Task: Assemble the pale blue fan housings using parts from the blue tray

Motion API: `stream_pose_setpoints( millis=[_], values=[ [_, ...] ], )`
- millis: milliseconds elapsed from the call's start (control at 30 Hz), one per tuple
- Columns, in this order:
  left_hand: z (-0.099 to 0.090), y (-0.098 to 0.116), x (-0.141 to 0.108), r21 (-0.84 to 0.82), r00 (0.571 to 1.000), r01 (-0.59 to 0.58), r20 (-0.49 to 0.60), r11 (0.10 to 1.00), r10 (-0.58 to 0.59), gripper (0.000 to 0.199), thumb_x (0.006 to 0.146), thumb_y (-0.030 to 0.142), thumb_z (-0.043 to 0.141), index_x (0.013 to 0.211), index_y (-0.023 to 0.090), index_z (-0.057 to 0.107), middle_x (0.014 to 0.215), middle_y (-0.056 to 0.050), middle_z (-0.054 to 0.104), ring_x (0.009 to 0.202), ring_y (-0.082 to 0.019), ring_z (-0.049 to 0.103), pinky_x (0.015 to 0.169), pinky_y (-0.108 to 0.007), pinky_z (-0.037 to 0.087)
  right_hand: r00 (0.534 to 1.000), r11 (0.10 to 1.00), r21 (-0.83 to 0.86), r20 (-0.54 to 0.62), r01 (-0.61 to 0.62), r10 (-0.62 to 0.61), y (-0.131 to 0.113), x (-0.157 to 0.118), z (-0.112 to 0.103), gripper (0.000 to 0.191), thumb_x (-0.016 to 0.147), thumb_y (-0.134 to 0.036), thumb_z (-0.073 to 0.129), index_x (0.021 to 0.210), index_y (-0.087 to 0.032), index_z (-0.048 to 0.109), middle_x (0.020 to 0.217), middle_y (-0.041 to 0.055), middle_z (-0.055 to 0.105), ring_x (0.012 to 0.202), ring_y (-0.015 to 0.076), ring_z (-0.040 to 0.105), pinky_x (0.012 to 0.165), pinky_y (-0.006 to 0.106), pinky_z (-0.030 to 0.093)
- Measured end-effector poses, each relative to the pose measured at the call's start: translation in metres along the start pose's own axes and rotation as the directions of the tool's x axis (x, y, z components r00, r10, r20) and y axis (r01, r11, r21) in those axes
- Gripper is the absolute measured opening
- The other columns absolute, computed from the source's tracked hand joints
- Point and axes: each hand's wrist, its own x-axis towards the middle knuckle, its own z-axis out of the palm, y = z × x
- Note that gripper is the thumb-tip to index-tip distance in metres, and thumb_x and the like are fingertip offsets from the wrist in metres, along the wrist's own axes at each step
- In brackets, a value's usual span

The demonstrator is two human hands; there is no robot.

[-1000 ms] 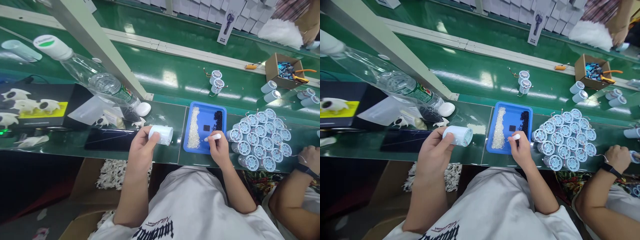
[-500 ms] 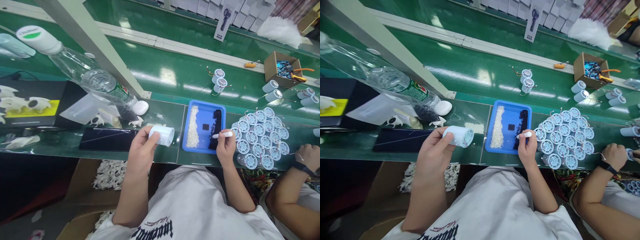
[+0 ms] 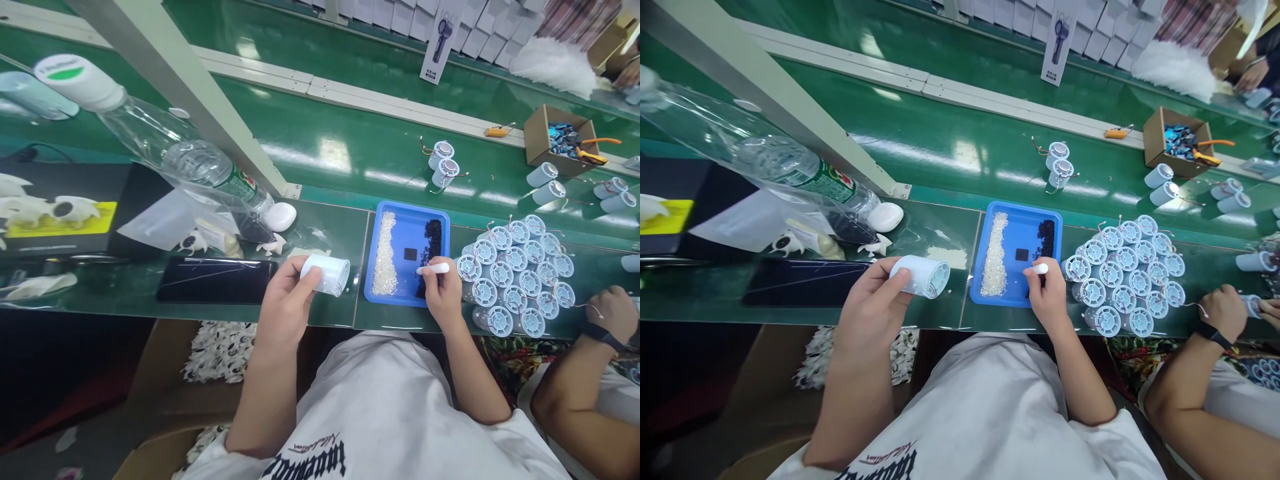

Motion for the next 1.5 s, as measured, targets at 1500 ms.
stream_pose_setpoints(
  millis=[1500],
  values=[
    [0.0, 0.004, -0.01, -0.062, 0.998, 0.028, 0.062, 0.998, -0.024, 0.036, 0.06, 0.042, 0.082, 0.064, 0.018, 0.056, 0.065, 0.0, 0.059, 0.059, -0.013, 0.053, 0.053, -0.023, 0.045, 0.965, 0.974, 0.084, -0.145, -0.209, 0.22, -0.005, 0.024, 0.006, 0.032, 0.088, -0.052, 0.06, 0.084, -0.022, 0.049, 0.066, -0.0029, 0.057, 0.056, 0.0148, 0.059, 0.056, 0.028, 0.047]
  ],
)
